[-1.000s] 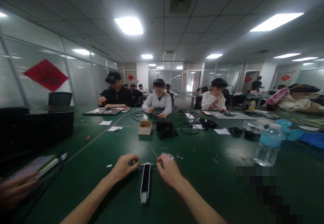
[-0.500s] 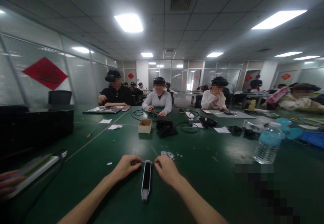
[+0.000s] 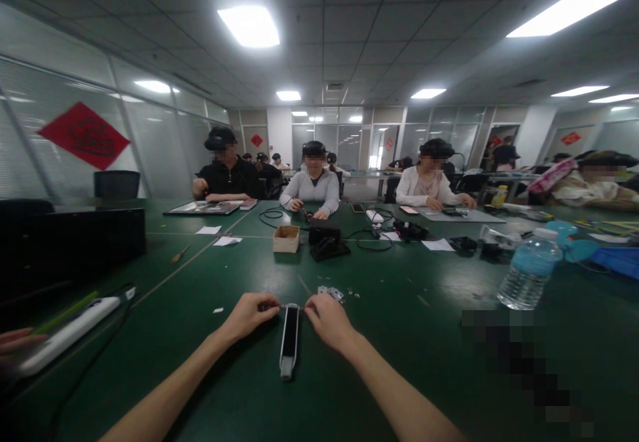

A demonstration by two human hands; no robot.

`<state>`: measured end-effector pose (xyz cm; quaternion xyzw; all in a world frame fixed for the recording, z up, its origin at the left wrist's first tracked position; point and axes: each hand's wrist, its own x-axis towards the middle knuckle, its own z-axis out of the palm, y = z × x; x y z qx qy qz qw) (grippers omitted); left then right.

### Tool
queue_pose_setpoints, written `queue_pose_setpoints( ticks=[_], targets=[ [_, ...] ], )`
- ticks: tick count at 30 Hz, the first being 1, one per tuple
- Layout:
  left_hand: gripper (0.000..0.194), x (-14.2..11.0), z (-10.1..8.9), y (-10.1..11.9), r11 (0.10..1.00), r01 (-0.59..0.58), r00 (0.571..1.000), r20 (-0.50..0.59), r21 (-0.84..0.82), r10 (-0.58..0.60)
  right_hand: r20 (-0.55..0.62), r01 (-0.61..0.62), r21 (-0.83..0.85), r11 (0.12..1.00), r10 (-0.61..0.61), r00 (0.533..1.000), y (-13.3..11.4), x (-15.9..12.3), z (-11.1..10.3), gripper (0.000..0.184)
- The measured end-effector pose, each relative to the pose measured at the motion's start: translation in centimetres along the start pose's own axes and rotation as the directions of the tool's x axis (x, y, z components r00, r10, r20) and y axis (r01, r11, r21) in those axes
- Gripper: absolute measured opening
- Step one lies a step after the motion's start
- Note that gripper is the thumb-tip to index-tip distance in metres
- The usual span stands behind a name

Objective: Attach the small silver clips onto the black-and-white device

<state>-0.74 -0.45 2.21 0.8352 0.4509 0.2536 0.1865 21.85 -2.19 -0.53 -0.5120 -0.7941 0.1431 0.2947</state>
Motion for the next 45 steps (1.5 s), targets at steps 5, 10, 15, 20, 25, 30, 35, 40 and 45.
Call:
queue_pose_setpoints(
  ticks=[5,10,15,20,25,30,35,40,45],
  targets=[
    [0.020,0.0,0.0,-0.2,1.000,0.000,1.000,0.001,-0.006,0.000,0.005,-0.010,0.013,1.000,0.010,1.000,-0.2,-0.1,-0.1,0.019],
    [0.020,0.0,0.2,-0.5,1.000,-0.010,1.000,-0.004,-0.010,0.010,-0.001,-0.005,0.011,1.000,0.005,1.000,-0.2,0.0,0.0,0.018],
    [0.019,0.1,0.2,-0.4,1.000,-0.018,1.000,-0.010,-0.006,0.018,-0.005,0.024,0.006,1.000,-0.024,1.000,0.1,0.1,0.2,0.018],
    [0.019,0.0,0.1,-0.1,1.000,-0.020,1.000,0.005,-0.024,0.021,-0.015,0.028,0.024,0.999,-0.028,0.999,0.1,0.1,0.2,0.019],
    [0.019,-0.1,0.2,-0.1,0.999,-0.023,1.000,-0.008,-0.041,0.023,-0.009,0.021,0.039,0.999,-0.021,1.000,-0.1,0.0,0.1,0.019],
    [0.020,-0.2,0.6,-0.5,0.998,-0.009,1.000,-0.003,-0.055,0.008,-0.010,0.006,0.049,0.999,-0.005,1.000,-0.5,-0.1,0.0,0.017],
    [0.021,-0.1,1.1,-0.8,0.999,-0.033,0.999,-0.007,-0.042,0.032,-0.007,-0.001,0.056,0.998,0.001,1.000,-0.9,-0.1,-0.1,0.015],
    [0.023,0.0,1.4,-1.2,0.999,-0.050,0.999,0.009,-0.002,0.050,0.010,-0.012,0.047,0.999,0.011,1.000,-1.1,0.1,-0.1,0.010],
    [0.023,0.2,1.6,-1.3,0.996,-0.041,0.998,0.043,0.075,0.038,0.019,0.008,0.008,1.000,-0.008,1.000,-0.8,0.3,0.2,0.008]
  ],
)
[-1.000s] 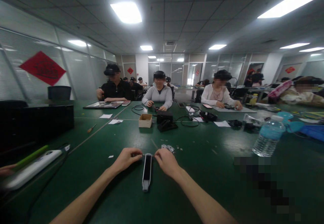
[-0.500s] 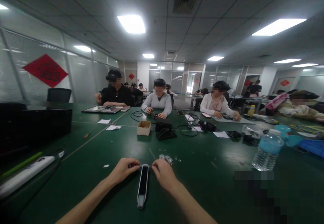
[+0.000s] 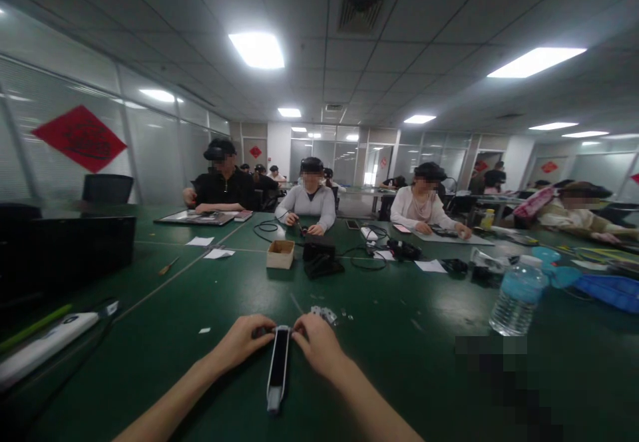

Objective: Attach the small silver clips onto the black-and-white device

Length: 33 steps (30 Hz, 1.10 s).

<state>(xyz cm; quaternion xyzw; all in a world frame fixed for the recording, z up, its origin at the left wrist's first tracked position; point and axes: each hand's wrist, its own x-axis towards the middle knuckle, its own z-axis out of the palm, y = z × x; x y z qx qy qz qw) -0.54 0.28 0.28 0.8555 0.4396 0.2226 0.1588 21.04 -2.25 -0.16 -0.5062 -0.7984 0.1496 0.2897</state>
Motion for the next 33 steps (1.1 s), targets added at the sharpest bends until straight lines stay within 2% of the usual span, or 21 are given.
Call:
queue_pose_setpoints(
  ticks=[13,33],
  targets=[
    [0.022,0.16,0.22,-0.23,0.999,0.001,1.000,-0.012,0.045,-0.001,0.001,0.079,-0.039,0.996,-0.079,0.997,1.01,0.26,0.29,0.012],
    [0.024,0.37,0.09,0.04,0.996,-0.032,0.999,-0.004,0.081,0.032,0.030,0.152,-0.166,0.974,-0.150,0.988,0.52,0.21,-0.06,0.024]
  ],
)
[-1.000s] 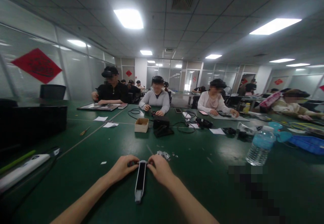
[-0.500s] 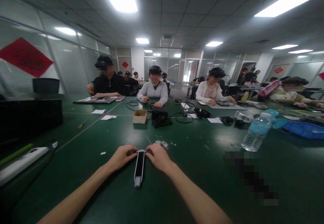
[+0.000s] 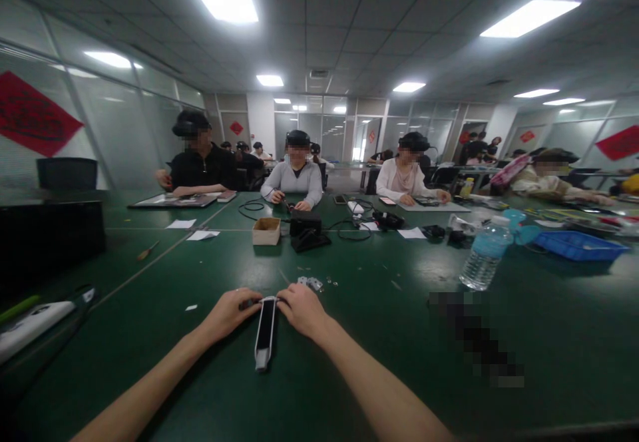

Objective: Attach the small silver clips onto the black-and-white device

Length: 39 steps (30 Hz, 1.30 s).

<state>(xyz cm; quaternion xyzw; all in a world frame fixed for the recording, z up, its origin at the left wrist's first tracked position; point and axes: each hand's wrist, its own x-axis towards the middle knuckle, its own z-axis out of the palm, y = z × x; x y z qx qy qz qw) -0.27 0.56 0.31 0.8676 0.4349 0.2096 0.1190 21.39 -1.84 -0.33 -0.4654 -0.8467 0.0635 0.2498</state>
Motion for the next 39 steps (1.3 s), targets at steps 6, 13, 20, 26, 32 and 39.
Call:
queue_pose_setpoints(
  ticks=[6,13,20,26,32,39],
  targets=[
    [0.025,-0.1,-0.2,0.1,1.000,-0.006,1.000,-0.001,-0.007,0.006,0.025,0.001,-0.042,0.999,0.000,1.000,-0.5,-0.1,-0.4,0.028],
    [0.026,-0.1,-0.5,0.1,1.000,0.008,1.000,0.009,-0.008,-0.007,-0.122,-0.153,-0.186,0.971,0.131,0.984,2.9,-0.2,-4.8,0.028],
    [0.025,0.0,-0.2,-0.3,1.000,-0.015,1.000,0.006,-0.006,0.015,0.055,-0.453,-0.160,0.877,0.467,0.883,10.2,-2.5,-6.8,0.016],
    [0.025,0.0,-0.3,-0.2,1.000,-0.005,1.000,0.016,-0.002,0.005,0.088,-0.427,-0.120,0.896,0.438,0.895,11.2,-2.9,-7.2,0.018],
    [0.024,0.1,-0.3,-0.2,1.000,0.004,1.000,0.015,-0.001,-0.004,0.067,-0.419,-0.146,0.896,0.432,0.900,11.6,-2.8,-7.2,0.023],
    [0.023,0.0,-0.4,-0.1,1.000,0.004,1.000,0.020,-0.015,-0.003,0.060,-0.384,-0.200,0.902,0.402,0.914,11.8,-2.8,-6.6,0.020]
  ],
)
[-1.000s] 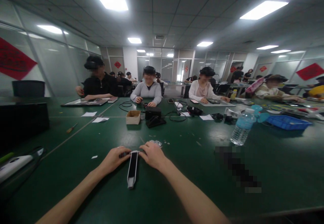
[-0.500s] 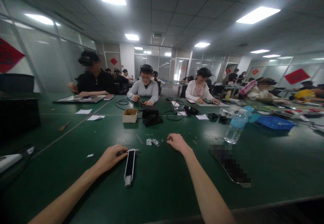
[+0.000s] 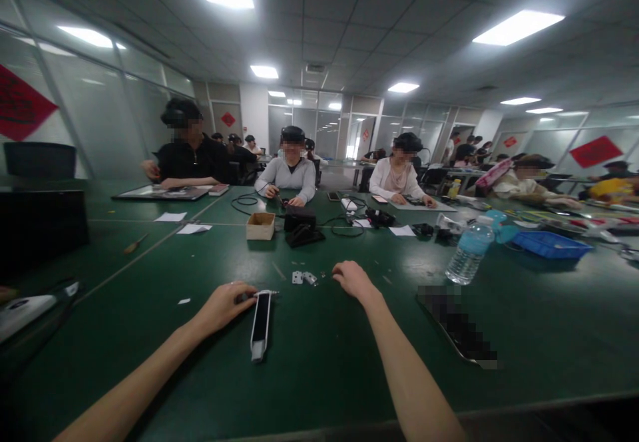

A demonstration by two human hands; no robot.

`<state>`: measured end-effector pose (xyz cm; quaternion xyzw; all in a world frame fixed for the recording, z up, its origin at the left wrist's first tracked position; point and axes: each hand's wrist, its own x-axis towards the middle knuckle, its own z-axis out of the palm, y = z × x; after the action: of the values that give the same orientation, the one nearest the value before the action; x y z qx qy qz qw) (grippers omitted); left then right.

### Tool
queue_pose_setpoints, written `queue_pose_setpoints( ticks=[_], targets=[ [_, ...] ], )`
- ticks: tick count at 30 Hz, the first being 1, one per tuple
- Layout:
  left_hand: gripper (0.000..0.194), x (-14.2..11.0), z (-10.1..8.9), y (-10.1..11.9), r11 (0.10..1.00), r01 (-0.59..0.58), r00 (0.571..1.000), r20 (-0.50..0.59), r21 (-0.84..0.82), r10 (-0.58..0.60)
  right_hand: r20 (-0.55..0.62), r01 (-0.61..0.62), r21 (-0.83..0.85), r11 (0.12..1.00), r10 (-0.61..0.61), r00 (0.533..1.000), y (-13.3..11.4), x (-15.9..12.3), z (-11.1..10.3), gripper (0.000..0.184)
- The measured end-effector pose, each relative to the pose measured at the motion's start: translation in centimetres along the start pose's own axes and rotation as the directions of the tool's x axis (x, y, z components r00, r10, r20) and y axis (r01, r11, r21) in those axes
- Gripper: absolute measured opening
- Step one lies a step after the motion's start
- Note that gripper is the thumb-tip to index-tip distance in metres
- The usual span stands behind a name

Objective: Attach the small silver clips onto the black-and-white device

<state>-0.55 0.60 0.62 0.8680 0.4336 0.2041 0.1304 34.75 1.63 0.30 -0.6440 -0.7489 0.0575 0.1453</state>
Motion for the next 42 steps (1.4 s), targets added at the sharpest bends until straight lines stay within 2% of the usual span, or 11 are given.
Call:
queue_pose_setpoints(
  ticks=[10,15,18,20,25,28,42],
  targets=[
    [0.021,-0.2,0.0,-0.5,1.000,-0.028,1.000,-0.009,0.007,0.028,-0.009,0.010,-0.060,0.998,-0.011,1.000,-0.9,0.2,0.6,0.013],
    [0.022,-0.2,-0.1,-0.4,1.000,-0.026,1.000,-0.007,0.015,0.027,-0.034,0.015,-0.065,0.998,-0.017,0.999,-1.8,-0.1,0.2,0.013],
    [0.023,-0.2,-0.1,-0.4,0.999,-0.020,1.000,-0.006,0.025,0.020,-0.108,0.065,0.003,0.998,-0.064,0.992,-3.7,-0.5,-0.2,0.015],
    [0.023,-0.2,-0.1,-0.4,0.999,-0.017,1.000,-0.004,0.031,0.017,-0.158,0.127,0.116,0.985,-0.108,0.981,-5.7,-0.9,-0.2,0.015],
    [0.023,-0.3,-0.4,-0.2,0.999,-0.026,1.000,-0.004,0.041,0.026,-0.161,0.275,0.331,0.903,-0.233,0.959,-11.1,-1.9,1.5,0.011],
    [0.023,-0.3,-0.5,-0.1,0.998,-0.036,0.999,-0.013,0.045,0.036,-0.148,0.315,0.390,0.865,-0.279,0.949,-12.7,-2.1,2.5,0.011],
    [0.019,-0.3,-0.2,-0.2,0.994,-0.042,0.998,-0.034,0.101,0.046,-0.171,0.300,0.435,0.849,-0.249,0.953,-12.6,-1.7,3.6,0.013]
  ],
)
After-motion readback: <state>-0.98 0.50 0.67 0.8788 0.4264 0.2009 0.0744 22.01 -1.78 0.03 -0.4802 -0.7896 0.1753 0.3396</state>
